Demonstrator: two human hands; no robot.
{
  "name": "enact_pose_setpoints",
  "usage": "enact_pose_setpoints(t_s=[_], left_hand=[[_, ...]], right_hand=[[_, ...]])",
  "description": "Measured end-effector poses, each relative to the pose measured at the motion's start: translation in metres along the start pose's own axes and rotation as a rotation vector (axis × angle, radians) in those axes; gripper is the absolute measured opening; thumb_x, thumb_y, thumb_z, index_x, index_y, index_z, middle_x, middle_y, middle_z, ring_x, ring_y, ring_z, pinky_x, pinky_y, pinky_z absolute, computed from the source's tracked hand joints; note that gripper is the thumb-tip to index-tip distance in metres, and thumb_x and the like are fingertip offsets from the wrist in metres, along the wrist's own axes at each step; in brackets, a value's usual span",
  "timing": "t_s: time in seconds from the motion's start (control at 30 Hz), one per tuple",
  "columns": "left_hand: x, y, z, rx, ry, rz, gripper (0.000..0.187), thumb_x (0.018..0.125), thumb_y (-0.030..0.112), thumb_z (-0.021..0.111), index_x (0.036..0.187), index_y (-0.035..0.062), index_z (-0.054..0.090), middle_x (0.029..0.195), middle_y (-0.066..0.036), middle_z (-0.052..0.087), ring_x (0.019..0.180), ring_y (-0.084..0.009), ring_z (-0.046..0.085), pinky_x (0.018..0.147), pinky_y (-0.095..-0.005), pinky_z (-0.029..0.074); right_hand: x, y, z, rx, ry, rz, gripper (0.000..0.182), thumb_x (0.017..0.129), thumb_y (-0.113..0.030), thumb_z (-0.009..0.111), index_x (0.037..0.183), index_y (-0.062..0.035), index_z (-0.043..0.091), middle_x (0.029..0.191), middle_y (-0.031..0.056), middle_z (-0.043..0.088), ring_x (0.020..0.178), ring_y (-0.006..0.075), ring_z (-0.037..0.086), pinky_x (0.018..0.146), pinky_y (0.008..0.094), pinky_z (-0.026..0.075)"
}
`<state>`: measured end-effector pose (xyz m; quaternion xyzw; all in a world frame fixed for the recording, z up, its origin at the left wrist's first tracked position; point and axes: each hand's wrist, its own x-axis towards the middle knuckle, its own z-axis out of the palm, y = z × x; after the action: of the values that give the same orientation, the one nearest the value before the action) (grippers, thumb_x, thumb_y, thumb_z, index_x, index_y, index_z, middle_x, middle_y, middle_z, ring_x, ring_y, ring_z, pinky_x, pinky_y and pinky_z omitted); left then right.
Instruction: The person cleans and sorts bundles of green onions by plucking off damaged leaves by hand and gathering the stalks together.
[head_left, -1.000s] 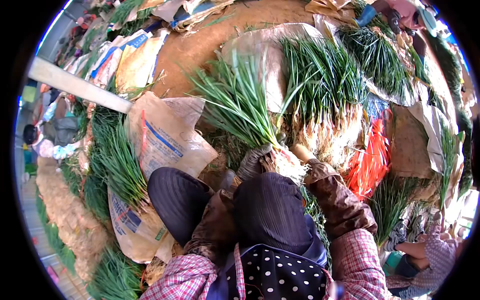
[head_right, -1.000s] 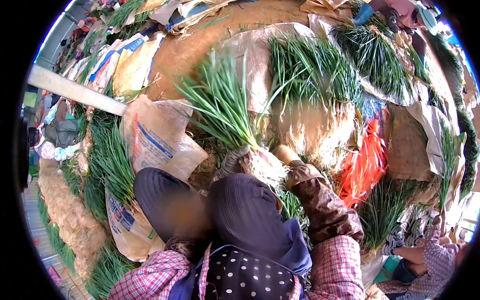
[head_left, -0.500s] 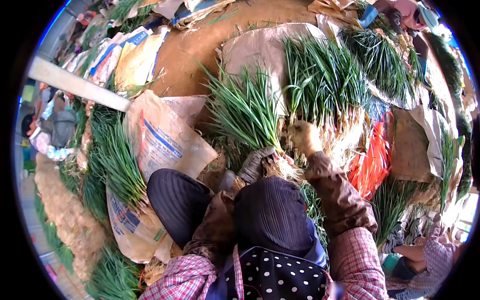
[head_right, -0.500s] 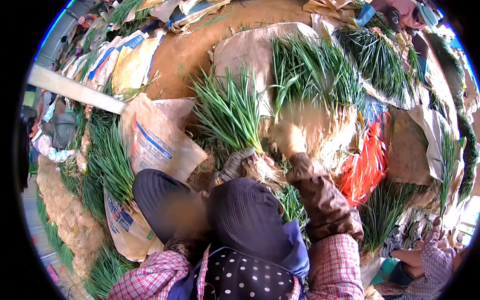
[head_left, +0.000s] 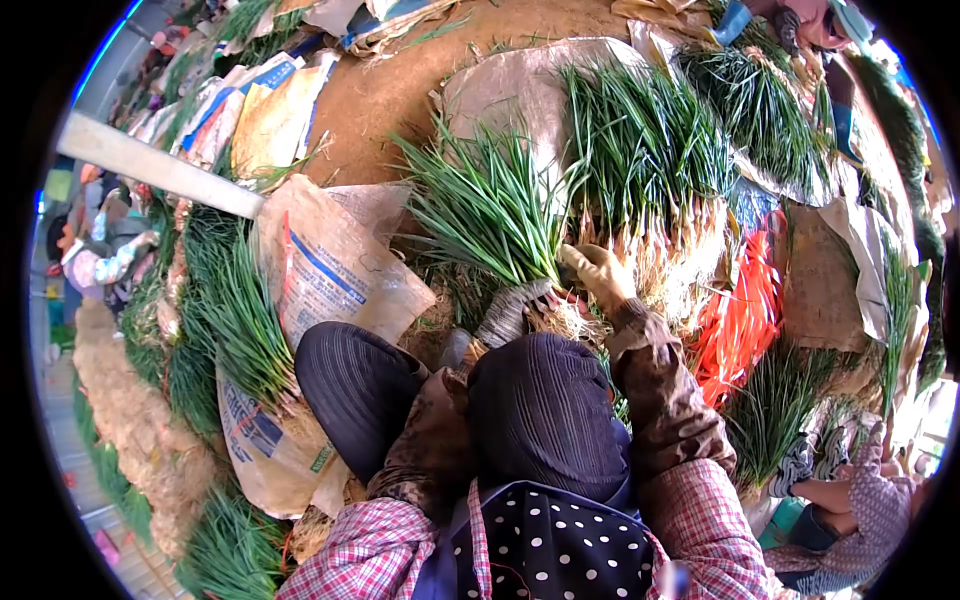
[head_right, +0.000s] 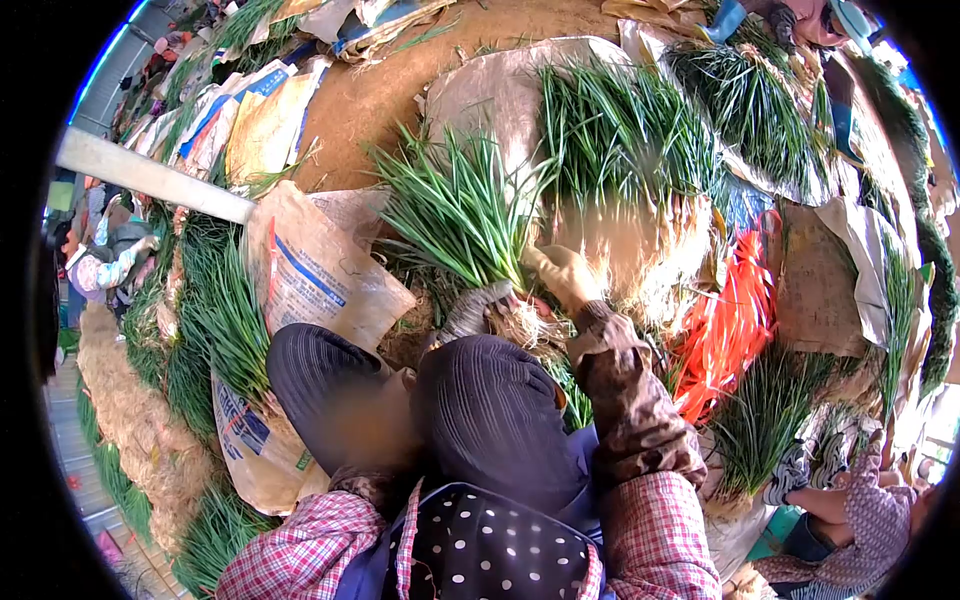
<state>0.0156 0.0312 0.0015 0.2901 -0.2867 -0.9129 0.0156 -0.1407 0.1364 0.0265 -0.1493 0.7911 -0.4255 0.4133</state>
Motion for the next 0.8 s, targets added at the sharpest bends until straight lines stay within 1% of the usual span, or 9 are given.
enact_pose_setpoints(t_s=[0.03, 0.1, 0.27, 0.5, 0.57, 0.63, 0.7, 0.77, 0.8], left_hand=[[-0.004, 0.002, 0.003, 0.042, 0.001, -0.009, 0.017, 0.083, 0.018, 0.064, 0.086, 0.0008, 0.064, 0.074, -0.008, 0.065, 0.058, -0.0124, 0.058, 0.052, -0.0224, 0.047], [-0.013, 0.009, 0.011, 0.122, 0.004, -0.015, 0.017, 0.083, 0.018, 0.064, 0.085, 0.0012, 0.064, 0.074, -0.007, 0.065, 0.058, -0.0115, 0.057, 0.051, -0.0215, 0.046], [-0.016, 0.015, 0.001, -0.065, -0.189, -0.111, 0.022, 0.085, 0.022, 0.061, 0.086, 0.0003, 0.064, 0.075, -0.006, 0.064, 0.061, -0.011, 0.058, 0.052, -0.0215, 0.045], [-0.008, 0.008, -0.015, 0.028, -0.102, -0.15, 0.021, 0.085, 0.022, 0.062, 0.089, 0.0008, 0.063, 0.074, -0.006, 0.062, 0.06, -0.0103, 0.056, 0.053, -0.0236, 0.045], [-0.01, 0.005, -0.014, 0.013, -0.067, -0.143, 0.021, 0.084, 0.021, 0.062, 0.089, 0.0009, 0.063, 0.075, -0.005, 0.062, 0.059, -0.01, 0.055, 0.052, -0.0233, 0.045], [-0.012, 0.001, -0.013, -0.002, -0.033, -0.141, 0.021, 0.084, 0.021, 0.063, 0.09, 0.0009, 0.063, 0.076, -0.005, 0.062, 0.058, -0.0097, 0.055, 0.052, -0.0229, 0.045], [-0.014, -0.003, -0.012, -0.087, -0.051, -0.134, 0.023, 0.084, 0.021, 0.063, 0.094, 0.0006, 0.062, 0.079, -0.005, 0.062, 0.057, -0.0094, 0.054, 0.052, -0.0223, 0.045], [-0.016, -0.002, -0.002, -0.169, -0.088, -0.087, 0.026, 0.085, 0.021, 0.063, 0.099, 0.0001, 0.061, 0.081, -0.005, 0.062, 0.057, -0.0092, 0.054, 0.052, -0.0218, 0.045], [-0.015, -0.003, 0.006, -0.209, -0.112, -0.042, 0.028, 0.085, 0.021, 0.063, 0.102, -0.0002, 0.06, 0.082, -0.005, 0.062, 0.058, -0.0092, 0.054, 0.052, -0.0215, 0.045]], right_hand=[[-0.011, -0.02, 0.004, -0.012, -0.038, -0.058, 0.047, 0.087, -0.038, 0.062, 0.113, 0.0007, 0.06, 0.101, 0.0125, 0.066, 0.089, 0.0207, 0.062, 0.078, 0.0298, 0.048], [0.019, 0.011, 0.018, 0.072, 0.033, -0.159, 0.044, 0.087, -0.034, 0.063, 0.113, 0.0014, 0.06, 0.102, 0.0138, 0.066, 0.09, 0.0202, 0.062, 0.078, 0.0294, 0.048], [-0.015, -0.017, 0.004, 0.089, 0.141, -0.084, 0.043, 0.087, -0.033, 0.063, 0.111, 0.002, 0.061, 0.101, 0.0149, 0.067, 0.09, 0.0191, 0.062, 0.079, 0.0294, 0.049], [-0.032, -0.025, 0.014, 0.031, 0.052, -0.091, 0.037, 0.087, -0.027, 0.063, 0.107, 0.0038, 0.063, 0.096, 0.0156, 0.068, 0.086, 0.0209, 0.065, 0.077, 0.0292, 0.05], [0.016, 0.047, 0.023, 0.252, 0.073, -0.27, 0.034, 0.087, -0.024, 0.063, 0.106, 0.0043, 0.063, 0.094, 0.0147, 0.069, 0.085, 0.0218, 0.065, 0.077, 0.0294, 0.05], [0.02, 0.059, 0.025, 0.158, 0.098, -0.375, 0.031, 0.088, -0.022, 0.062, 0.105, 0.0045, 0.064, 0.093, 0.014, 0.069, 0.084, 0.0227, 0.065, 0.077, 0.0294, 0.05], [-0.019, 0.008, 0.015, -0.256, 0.126, -0.401, 0.028, 0.089, -0.019, 0.06, 0.105, 0.0043, 0.063, 0.094, 0.0134, 0.069, 0.084, 0.0238, 0.065, 0.078, 0.0292, 0.05], [-0.041, -0.027, 0.014, 0.293, 0.018, -0.109, 0.026, 0.094, -0.021, 0.053, 0.106, 0.0013, 0.059, 0.083, 0.0106, 0.067, 0.075, 0.02, 0.065, 0.067, 0.0289, 0.054], [-0.023, -0.006, 0.014, 0.599, 0.014, -0.027, 0.026, 0.094, -0.022, 0.054, 0.105, 0.0007, 0.059, 0.082, 0.0097, 0.066, 0.074, 0.0184, 0.065, 0.064, 0.0285, 0.054]])
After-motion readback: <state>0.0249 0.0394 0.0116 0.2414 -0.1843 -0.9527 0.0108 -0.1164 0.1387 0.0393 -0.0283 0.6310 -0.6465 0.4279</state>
